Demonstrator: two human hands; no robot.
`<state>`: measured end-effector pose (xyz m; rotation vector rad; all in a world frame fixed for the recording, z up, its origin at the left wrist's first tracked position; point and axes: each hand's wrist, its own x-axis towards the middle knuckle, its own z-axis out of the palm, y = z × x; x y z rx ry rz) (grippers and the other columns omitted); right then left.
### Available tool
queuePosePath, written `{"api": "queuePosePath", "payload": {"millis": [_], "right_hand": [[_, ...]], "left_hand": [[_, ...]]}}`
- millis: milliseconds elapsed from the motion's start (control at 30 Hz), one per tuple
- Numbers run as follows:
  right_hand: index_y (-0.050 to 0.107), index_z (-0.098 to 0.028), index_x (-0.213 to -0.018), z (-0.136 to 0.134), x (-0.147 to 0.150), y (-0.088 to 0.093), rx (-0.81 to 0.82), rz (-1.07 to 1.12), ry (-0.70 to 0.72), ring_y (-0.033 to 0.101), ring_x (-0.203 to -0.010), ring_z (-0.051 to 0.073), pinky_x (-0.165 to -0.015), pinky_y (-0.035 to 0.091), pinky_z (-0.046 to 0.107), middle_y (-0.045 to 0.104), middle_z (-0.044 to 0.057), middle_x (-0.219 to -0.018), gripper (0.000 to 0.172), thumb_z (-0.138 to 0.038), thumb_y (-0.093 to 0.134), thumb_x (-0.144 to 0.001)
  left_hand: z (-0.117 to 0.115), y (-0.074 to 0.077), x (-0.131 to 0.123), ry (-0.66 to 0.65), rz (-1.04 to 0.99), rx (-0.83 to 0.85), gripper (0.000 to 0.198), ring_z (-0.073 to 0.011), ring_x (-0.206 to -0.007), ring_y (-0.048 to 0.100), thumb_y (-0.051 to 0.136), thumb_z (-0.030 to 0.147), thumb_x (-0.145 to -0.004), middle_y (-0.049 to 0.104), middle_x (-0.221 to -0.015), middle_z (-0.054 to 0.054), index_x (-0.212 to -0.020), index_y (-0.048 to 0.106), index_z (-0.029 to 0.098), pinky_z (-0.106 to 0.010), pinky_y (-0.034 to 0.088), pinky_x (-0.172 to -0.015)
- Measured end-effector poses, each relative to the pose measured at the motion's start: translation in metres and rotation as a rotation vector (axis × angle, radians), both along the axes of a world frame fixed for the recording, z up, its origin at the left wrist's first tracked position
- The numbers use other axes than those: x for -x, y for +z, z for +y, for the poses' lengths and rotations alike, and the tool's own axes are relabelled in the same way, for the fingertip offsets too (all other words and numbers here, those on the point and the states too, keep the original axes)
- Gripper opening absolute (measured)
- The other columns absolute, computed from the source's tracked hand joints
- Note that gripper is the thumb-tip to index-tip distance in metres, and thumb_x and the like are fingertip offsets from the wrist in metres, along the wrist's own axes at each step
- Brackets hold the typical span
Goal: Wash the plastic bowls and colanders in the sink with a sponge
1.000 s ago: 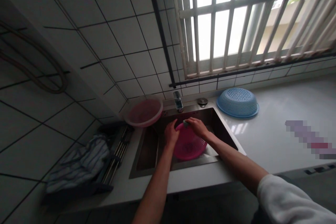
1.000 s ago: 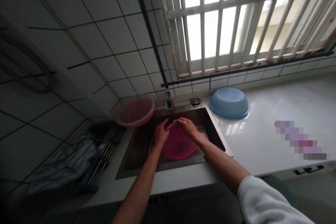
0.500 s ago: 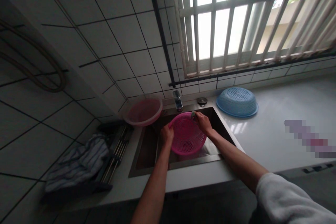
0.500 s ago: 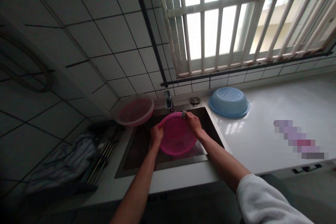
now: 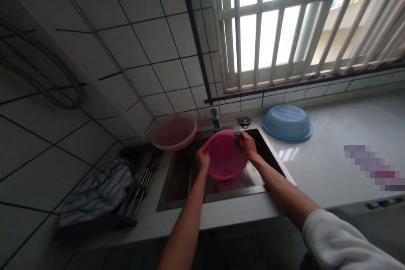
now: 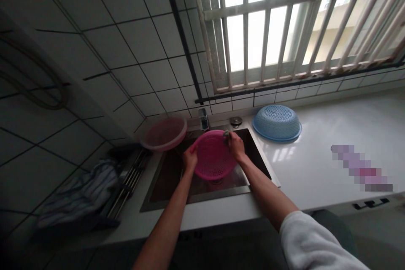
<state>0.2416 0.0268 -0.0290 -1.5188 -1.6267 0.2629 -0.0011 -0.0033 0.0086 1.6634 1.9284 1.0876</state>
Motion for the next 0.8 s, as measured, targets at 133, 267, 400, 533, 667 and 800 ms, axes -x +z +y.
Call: {"api": "queuePosePath", "payload": {"millis": [133, 267, 400, 533, 667, 800], "right_hand": [[0.072, -0.02, -0.122, 0.004, -0.022, -0.007, 0.166, 0.028, -0.076, 0.074, -0.098, 0.026, -0.085, 0.05, 0.029, 0.078, 0.011, -0.11, 0.028, -0.02, 0.056, -0.099], [0.07, -0.022, -0.127, -0.001, -0.01, -0.001, 0.102, -0.036, -0.009, 0.072, -0.101, 0.023, -0.087, 0.05, 0.027, 0.076, 0.009, -0.12, 0.032, -0.016, 0.053, -0.1], [0.071, -0.025, -0.124, -0.019, 0.028, 0.009, -0.032, -0.284, 0.304, 0.071, -0.099, 0.019, -0.09, 0.05, 0.026, 0.074, 0.007, -0.119, 0.033, -0.012, 0.054, -0.099], [0.072, -0.024, -0.123, -0.028, 0.057, 0.012, -0.126, -0.407, 0.513, 0.068, -0.103, 0.021, -0.098, 0.048, 0.03, 0.075, 0.007, -0.117, 0.032, -0.012, 0.059, -0.098], [0.071, -0.024, -0.128, -0.013, 0.038, 0.006, -0.095, -0.198, 0.374, 0.07, -0.104, 0.02, -0.094, 0.05, 0.027, 0.075, 0.006, -0.118, 0.038, -0.01, 0.052, -0.098], [0.073, -0.021, -0.121, 0.005, -0.001, -0.01, 0.047, 0.084, 0.082, 0.074, -0.098, 0.023, -0.087, 0.053, 0.029, 0.079, 0.009, -0.111, 0.029, -0.019, 0.055, -0.098]], "left_hand": [[0.0, 0.003, 0.009, 0.073, 0.148, 0.092, 0.037, -0.0295, -0.115, 0.073, 0.056, 0.03, -0.102, 0.077, -0.124, -0.015, -0.133, 0.071, 0.017, -0.039, 0.055, -0.1], [-0.005, 0.006, 0.005, 0.004, 0.264, -0.042, 0.057, -0.0279, -0.128, 0.066, 0.069, 0.025, -0.093, 0.068, -0.141, -0.013, -0.148, 0.059, 0.02, -0.038, 0.05, -0.11], [-0.007, 0.007, -0.009, -0.218, 0.338, -0.071, 0.057, -0.0235, -0.132, 0.063, 0.068, 0.018, -0.092, 0.066, -0.146, -0.008, -0.148, 0.061, 0.028, -0.034, 0.046, -0.115], [-0.007, 0.004, -0.012, -0.308, 0.389, 0.128, 0.041, -0.0278, -0.113, 0.074, 0.056, 0.021, -0.1, 0.078, -0.124, -0.006, -0.134, 0.073, 0.036, -0.037, 0.055, -0.098], [0.0, -0.001, 0.001, -0.139, 0.264, 0.077, 0.039, -0.0282, -0.113, 0.074, 0.06, 0.026, -0.099, 0.076, -0.128, -0.009, -0.135, 0.072, 0.031, -0.034, 0.055, -0.094], [0.007, -0.005, 0.016, 0.05, 0.124, 0.026, 0.034, -0.0288, -0.103, 0.076, 0.058, 0.035, -0.102, 0.08, -0.115, -0.015, -0.125, 0.077, 0.019, -0.032, 0.055, -0.082]]}}
